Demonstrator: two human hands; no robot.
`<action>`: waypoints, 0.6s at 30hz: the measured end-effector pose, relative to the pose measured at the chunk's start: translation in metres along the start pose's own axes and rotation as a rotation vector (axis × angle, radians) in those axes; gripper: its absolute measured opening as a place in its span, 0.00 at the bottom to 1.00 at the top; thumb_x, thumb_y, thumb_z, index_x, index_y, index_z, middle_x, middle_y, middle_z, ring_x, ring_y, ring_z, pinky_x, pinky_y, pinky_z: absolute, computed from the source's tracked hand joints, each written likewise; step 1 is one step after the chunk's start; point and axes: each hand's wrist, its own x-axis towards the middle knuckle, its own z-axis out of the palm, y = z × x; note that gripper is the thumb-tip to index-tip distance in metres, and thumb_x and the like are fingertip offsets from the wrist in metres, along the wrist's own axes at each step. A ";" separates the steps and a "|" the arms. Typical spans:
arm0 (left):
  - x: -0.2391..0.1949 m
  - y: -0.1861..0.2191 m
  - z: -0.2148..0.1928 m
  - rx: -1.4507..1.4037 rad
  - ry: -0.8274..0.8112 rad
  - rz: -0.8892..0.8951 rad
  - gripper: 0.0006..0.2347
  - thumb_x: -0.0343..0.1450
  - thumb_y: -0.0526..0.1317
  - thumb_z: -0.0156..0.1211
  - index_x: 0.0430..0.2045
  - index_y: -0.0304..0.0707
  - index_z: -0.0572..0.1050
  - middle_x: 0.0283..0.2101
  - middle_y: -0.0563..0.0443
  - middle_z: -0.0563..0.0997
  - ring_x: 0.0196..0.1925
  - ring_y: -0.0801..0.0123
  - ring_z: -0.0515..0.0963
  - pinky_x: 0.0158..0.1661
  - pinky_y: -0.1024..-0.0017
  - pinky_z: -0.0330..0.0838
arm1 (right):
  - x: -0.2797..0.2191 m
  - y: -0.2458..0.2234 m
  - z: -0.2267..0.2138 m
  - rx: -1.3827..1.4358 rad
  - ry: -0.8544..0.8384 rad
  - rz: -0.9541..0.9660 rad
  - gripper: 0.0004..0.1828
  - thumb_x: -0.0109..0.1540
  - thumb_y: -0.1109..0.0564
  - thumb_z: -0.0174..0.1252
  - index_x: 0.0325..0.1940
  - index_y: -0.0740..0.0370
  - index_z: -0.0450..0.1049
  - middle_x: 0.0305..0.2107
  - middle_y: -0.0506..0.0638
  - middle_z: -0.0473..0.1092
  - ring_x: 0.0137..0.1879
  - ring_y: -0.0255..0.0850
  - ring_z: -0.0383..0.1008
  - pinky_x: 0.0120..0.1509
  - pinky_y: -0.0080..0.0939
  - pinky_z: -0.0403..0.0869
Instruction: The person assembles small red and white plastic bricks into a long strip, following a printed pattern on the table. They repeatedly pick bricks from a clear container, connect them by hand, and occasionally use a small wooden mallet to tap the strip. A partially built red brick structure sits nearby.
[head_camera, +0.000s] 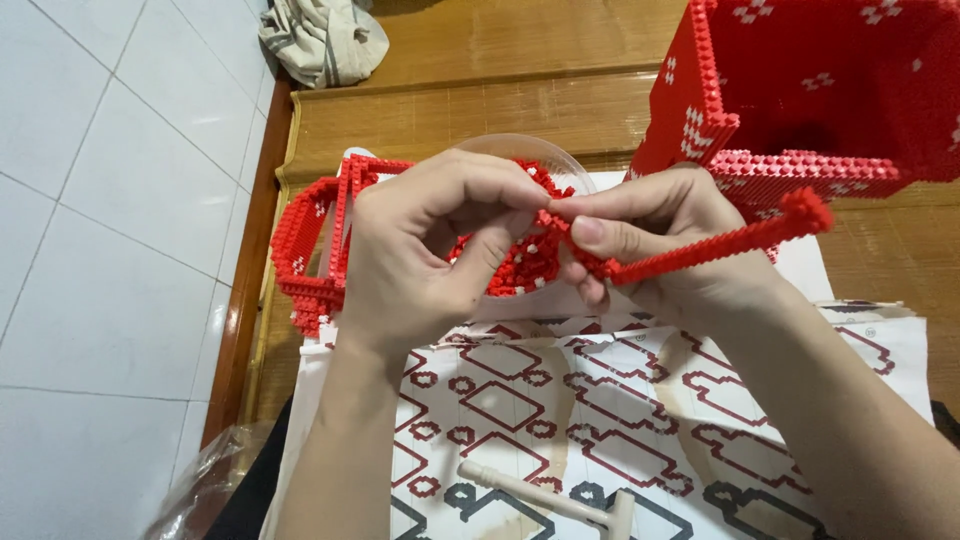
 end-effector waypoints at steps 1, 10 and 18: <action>0.000 0.001 0.000 0.000 0.000 0.003 0.06 0.72 0.22 0.58 0.38 0.27 0.78 0.41 0.40 0.82 0.44 0.61 0.84 0.46 0.74 0.85 | 0.001 -0.001 0.001 -0.002 0.000 -0.002 0.15 0.62 0.66 0.62 0.53 0.72 0.78 0.24 0.65 0.75 0.23 0.44 0.77 0.27 0.31 0.80; 0.002 0.005 0.000 0.196 0.008 0.095 0.07 0.70 0.22 0.57 0.35 0.29 0.79 0.39 0.41 0.84 0.43 0.60 0.85 0.43 0.72 0.84 | 0.000 0.000 0.004 0.016 0.040 0.033 0.14 0.60 0.67 0.63 0.51 0.75 0.79 0.24 0.66 0.75 0.23 0.45 0.76 0.27 0.32 0.80; -0.001 0.002 -0.002 -0.014 -0.027 0.086 0.04 0.74 0.23 0.60 0.37 0.29 0.77 0.41 0.41 0.83 0.46 0.59 0.85 0.49 0.71 0.85 | -0.007 -0.016 0.003 0.002 -0.082 0.048 0.13 0.64 0.65 0.61 0.53 0.70 0.79 0.28 0.68 0.79 0.27 0.46 0.81 0.29 0.37 0.84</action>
